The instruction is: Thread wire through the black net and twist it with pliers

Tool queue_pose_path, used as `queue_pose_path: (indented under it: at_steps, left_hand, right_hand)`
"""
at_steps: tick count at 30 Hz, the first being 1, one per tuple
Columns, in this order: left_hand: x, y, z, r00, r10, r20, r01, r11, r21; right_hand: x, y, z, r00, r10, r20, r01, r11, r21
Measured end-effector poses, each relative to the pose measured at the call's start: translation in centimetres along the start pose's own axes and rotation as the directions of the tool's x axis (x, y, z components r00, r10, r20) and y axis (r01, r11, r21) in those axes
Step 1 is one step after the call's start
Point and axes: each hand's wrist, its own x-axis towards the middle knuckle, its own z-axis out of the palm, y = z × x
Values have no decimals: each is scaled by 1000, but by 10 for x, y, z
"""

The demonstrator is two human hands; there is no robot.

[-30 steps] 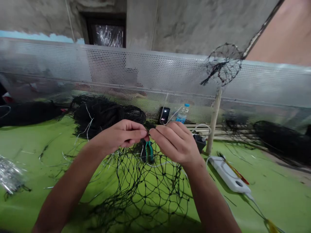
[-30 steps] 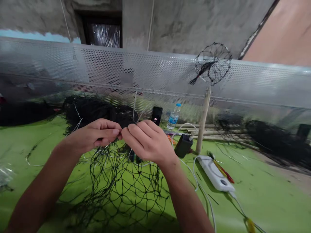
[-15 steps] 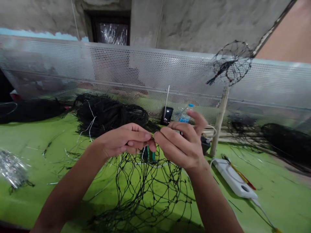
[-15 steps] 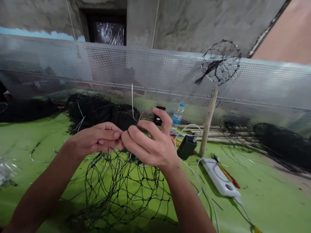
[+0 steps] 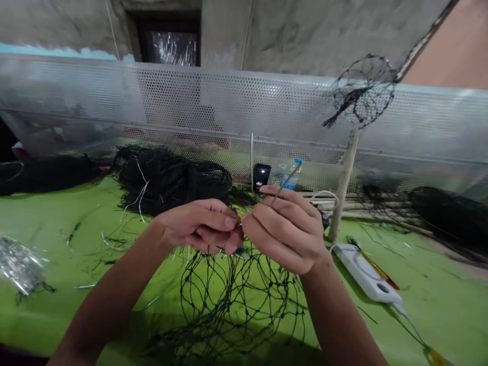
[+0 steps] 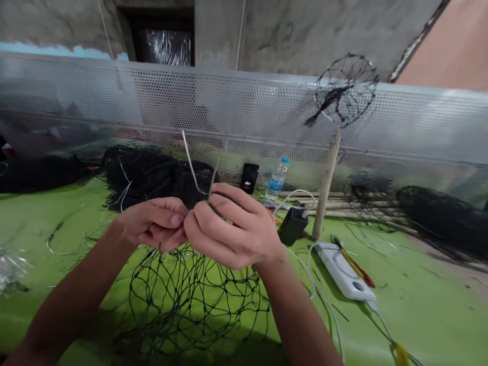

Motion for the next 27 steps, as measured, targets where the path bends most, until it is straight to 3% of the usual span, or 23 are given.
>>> queue_pose_path:
  at_steps: [4, 13, 16, 21, 23, 24, 25, 27]
  left_hand:
    - [1, -2, -3, 1000, 10, -6, -10, 999, 33]
    - [-7, 4, -3, 977, 123, -176, -86, 976, 201]
    - [-11, 9, 6, 934, 215, -286, -67, 890, 451]
    - [-17, 21, 19, 866, 350, -358, 52, 647, 760]
    - [-23, 24, 18, 835, 377, -400, 103, 607, 788]
    - [-26, 26, 16, 817, 388, -426, 122, 606, 786]
    - [-30, 27, 14, 799, 397, -451, 136, 612, 779]
    - [-38, 30, 7, 760, 409, -504, 178, 615, 768]
  right_hand:
    - [4, -4, -3, 1000, 0, 28, 1, 1000, -15]
    - [3, -6, -1, 991, 78, 109, -85, 995, 57]
    - [-1, -7, 3, 983, 134, 130, -144, 987, 71]
    - [-6, -9, 13, 960, 221, 172, -247, 958, 145]
    - [-9, -10, 19, 947, 314, 60, -320, 921, 221]
    - [-11, -9, 22, 914, 403, -50, -376, 886, 271]
    - [-15, -7, 25, 832, 532, -158, -461, 821, 336]
    - [-26, 3, 31, 551, 801, -235, -649, 588, 483]
